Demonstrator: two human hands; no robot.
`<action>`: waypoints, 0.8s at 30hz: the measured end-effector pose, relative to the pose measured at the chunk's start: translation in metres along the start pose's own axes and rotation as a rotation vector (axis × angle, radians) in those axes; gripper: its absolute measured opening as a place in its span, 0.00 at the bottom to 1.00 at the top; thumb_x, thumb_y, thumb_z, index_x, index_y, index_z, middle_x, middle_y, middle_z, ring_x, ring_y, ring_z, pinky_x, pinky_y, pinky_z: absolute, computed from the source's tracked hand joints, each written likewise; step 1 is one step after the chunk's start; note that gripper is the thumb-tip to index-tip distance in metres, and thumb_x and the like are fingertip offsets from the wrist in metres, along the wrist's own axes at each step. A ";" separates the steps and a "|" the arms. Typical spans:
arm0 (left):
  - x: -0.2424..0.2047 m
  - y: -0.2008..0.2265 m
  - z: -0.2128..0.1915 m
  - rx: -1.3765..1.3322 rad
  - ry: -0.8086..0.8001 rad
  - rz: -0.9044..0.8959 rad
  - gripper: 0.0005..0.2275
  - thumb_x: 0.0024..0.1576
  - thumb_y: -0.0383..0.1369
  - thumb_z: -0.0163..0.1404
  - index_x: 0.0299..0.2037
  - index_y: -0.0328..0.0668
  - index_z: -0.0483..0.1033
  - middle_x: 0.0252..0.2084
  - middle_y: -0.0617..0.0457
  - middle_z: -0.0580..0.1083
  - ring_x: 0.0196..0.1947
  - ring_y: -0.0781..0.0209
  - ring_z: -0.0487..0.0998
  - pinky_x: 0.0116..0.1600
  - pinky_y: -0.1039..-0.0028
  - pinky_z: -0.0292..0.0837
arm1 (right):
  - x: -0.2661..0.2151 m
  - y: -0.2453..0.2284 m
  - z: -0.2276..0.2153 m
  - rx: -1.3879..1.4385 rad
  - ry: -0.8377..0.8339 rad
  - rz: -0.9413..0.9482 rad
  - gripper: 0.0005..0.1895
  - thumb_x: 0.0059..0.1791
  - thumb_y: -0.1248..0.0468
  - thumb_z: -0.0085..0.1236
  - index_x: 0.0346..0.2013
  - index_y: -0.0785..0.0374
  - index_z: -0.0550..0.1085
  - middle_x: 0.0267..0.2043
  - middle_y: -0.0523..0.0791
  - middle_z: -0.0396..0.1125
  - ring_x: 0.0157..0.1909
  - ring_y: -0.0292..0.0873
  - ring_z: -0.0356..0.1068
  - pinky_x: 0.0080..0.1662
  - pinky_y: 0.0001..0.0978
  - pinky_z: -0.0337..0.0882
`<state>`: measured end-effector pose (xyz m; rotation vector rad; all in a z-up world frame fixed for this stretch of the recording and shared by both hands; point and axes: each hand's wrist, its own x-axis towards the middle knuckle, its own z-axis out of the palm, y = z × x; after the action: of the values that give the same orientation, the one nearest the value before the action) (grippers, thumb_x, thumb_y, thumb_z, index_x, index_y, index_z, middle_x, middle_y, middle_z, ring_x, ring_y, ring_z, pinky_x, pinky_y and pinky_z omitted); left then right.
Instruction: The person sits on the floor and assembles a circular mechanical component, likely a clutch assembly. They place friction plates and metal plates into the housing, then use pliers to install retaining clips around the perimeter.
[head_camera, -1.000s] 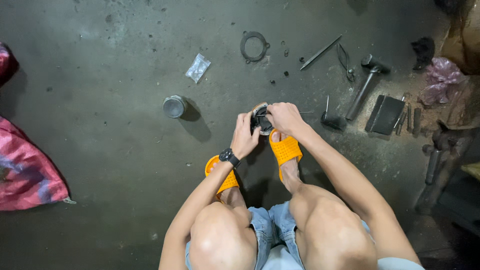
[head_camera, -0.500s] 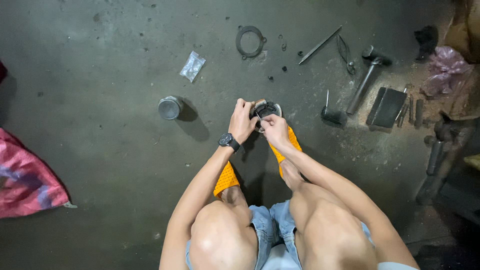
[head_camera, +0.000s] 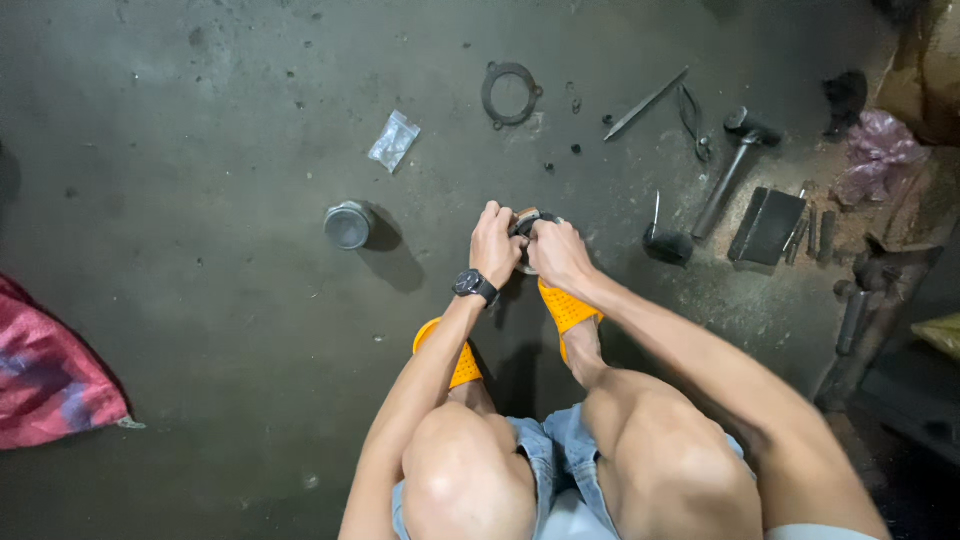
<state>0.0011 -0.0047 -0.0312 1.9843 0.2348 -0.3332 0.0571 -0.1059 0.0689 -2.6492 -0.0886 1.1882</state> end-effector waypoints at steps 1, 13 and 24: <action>0.002 0.000 0.000 -0.001 0.001 -0.004 0.16 0.38 0.27 0.58 0.31 0.39 0.63 0.33 0.49 0.59 0.37 0.43 0.68 0.43 0.62 0.67 | 0.007 -0.002 -0.004 -0.002 -0.004 -0.001 0.10 0.42 0.64 0.47 0.33 0.62 0.75 0.29 0.51 0.70 0.36 0.54 0.72 0.36 0.44 0.72; -0.001 0.016 -0.008 -0.052 0.145 -0.099 0.06 0.40 0.23 0.45 0.26 0.37 0.60 0.29 0.42 0.59 0.30 0.35 0.65 0.31 0.58 0.63 | 0.061 -0.026 -0.018 -1.004 0.008 -1.122 0.11 0.41 0.67 0.47 0.16 0.52 0.72 0.20 0.41 0.70 0.26 0.43 0.72 0.29 0.37 0.69; -0.004 0.025 -0.018 0.201 0.090 -0.011 0.13 0.40 0.37 0.59 0.28 0.44 0.67 0.30 0.55 0.64 0.32 0.49 0.73 0.36 0.64 0.71 | -0.065 0.003 -0.010 0.069 0.448 -0.391 0.03 0.42 0.63 0.54 0.25 0.58 0.72 0.24 0.45 0.69 0.32 0.48 0.71 0.32 0.37 0.71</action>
<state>0.0072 0.0011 -0.0007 2.1997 0.2779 -0.2838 0.0212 -0.1202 0.1223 -2.6025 -0.4496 0.4586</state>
